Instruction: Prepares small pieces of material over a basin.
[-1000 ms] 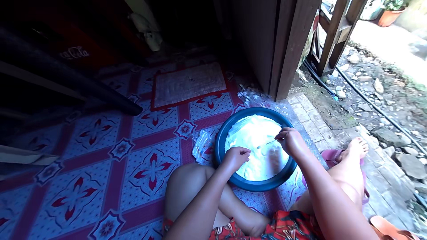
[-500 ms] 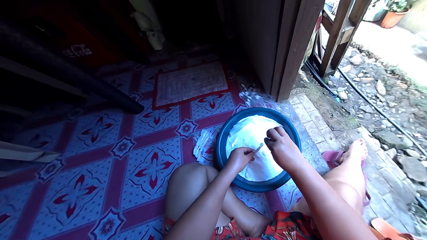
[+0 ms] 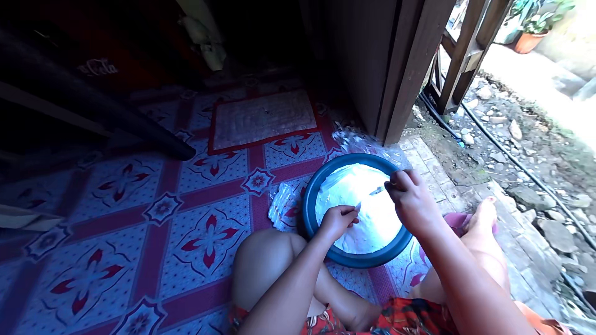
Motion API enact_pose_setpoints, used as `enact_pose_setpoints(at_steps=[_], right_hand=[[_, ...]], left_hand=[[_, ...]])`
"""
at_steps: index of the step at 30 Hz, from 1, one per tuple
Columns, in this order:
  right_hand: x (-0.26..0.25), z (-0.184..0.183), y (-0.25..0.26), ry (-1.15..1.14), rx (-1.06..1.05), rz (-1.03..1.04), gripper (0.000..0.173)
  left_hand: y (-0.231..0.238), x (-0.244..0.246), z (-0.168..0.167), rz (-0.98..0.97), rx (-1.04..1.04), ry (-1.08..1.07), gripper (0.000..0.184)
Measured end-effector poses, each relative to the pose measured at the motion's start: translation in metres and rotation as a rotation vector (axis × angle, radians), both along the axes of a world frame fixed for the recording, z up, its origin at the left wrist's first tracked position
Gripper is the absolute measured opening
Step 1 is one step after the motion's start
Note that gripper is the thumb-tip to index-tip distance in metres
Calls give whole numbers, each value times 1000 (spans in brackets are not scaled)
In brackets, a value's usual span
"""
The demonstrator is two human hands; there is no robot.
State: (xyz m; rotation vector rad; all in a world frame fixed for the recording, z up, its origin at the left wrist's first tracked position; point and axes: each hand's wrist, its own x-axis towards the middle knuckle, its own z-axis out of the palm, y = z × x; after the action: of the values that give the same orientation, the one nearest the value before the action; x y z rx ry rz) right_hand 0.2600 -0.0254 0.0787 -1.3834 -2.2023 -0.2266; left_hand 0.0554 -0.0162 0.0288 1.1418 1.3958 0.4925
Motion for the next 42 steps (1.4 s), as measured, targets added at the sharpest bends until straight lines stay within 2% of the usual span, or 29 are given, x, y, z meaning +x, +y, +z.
enact_pose_setpoints(at_steps=[4, 8, 10, 13, 15, 19, 23, 26, 28, 31, 35, 38, 39, 42], right_hand=[[8, -10, 9, -101, -275, -134, 16], [0, -37, 17, -182, -583, -108, 18], [-6, -52, 16, -237, -662, -110, 19], [-7, -61, 17, -298, -687, -125, 20], [-4, -57, 17, -249, -704, -148, 22], [-12, -45, 14, 144, -683, -126, 30], [-35, -29, 12, 454, -869, -128, 39], [-38, -32, 18, 519, -881, -178, 23], [-33, -26, 22, 556, -875, -225, 22], [-18, -21, 24, 480, -861, -272, 32], [-15, -34, 12, 488, -803, -148, 47], [-19, -35, 11, 677, -757, -148, 22], [-18, -29, 13, 725, -747, -169, 20], [-11, -22, 20, 719, -708, -258, 38]], left_hand=[[-3, -7, 1, 27, 6, -59, 24], [-6, -14, 0, 51, 28, -120, 25], [-7, -18, 0, 58, 41, -152, 24], [-7, -23, -3, 73, 55, -204, 24], [-9, -23, -7, 78, 54, -240, 23], [-13, -25, -15, 24, 73, -225, 25], [-15, -25, -19, -20, 103, -185, 27], [-15, -22, -22, -36, 104, -149, 27], [-14, -20, -24, -35, 105, -124, 27], [-12, -14, -25, 6, 105, -112, 27], [-12, 2, -13, 54, 127, -139, 26], [-13, 13, -7, 28, 175, -91, 24], [-13, 15, -5, 27, 182, -73, 24], [-12, 21, -2, 47, 171, -58, 27]])
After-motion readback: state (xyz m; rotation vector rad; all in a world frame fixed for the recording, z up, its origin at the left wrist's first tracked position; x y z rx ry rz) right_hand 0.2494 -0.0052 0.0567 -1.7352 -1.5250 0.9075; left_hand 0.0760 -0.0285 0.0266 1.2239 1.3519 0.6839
